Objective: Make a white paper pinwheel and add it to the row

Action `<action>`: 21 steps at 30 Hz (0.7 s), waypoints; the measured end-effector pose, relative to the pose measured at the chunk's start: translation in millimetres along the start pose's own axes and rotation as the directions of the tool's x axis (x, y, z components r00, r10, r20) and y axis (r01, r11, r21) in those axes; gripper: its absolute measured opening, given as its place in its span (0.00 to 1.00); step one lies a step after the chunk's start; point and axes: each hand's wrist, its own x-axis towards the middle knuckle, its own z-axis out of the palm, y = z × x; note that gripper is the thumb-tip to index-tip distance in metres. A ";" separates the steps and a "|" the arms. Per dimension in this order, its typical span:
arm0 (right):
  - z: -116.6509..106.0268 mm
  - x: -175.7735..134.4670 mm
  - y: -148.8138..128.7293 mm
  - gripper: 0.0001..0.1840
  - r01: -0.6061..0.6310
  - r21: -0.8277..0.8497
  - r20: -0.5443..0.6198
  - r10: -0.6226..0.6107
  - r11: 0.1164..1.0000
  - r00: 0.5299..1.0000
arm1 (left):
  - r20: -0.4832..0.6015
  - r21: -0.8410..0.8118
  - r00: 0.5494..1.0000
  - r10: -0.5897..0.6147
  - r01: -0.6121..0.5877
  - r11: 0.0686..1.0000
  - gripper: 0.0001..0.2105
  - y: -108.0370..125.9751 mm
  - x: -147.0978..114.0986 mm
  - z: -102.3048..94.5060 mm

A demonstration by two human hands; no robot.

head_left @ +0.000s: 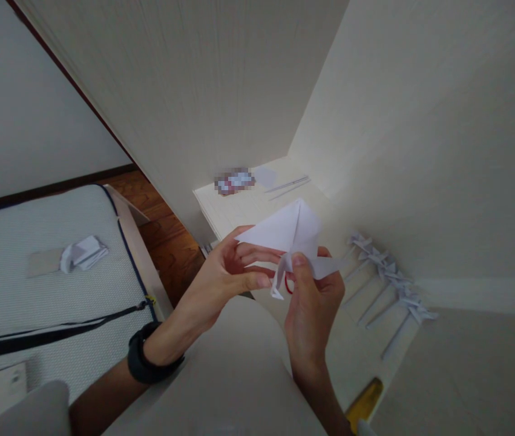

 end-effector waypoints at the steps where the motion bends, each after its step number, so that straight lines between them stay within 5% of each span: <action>1: -0.2 -0.3 0.1 0.11 0.000 -0.004 0.003 0.000 1.000 1.000 | 0.015 -0.010 1.000 -0.009 0.009 1.000 0.27 -0.1 1.0 0.4; 5: -1.2 -1.6 0.3 0.12 -0.016 -0.016 0.018 0.016 1.000 1.000 | 0.051 -0.038 0.999 -0.016 0.018 0.999 0.27 -0.1 2.7 1.2; 12: -1.5 -3.6 -1.5 0.10 -0.038 0.011 0.052 0.038 0.999 0.998 | -0.047 0.118 0.998 -0.045 0.051 0.992 0.29 2.1 1.0 8.3; 21: -1.6 -6.2 -3.1 0.09 0.004 0.015 0.090 -0.006 1.000 0.996 | -0.002 0.198 0.999 0.052 -0.051 0.979 0.30 -6.4 2.6 10.4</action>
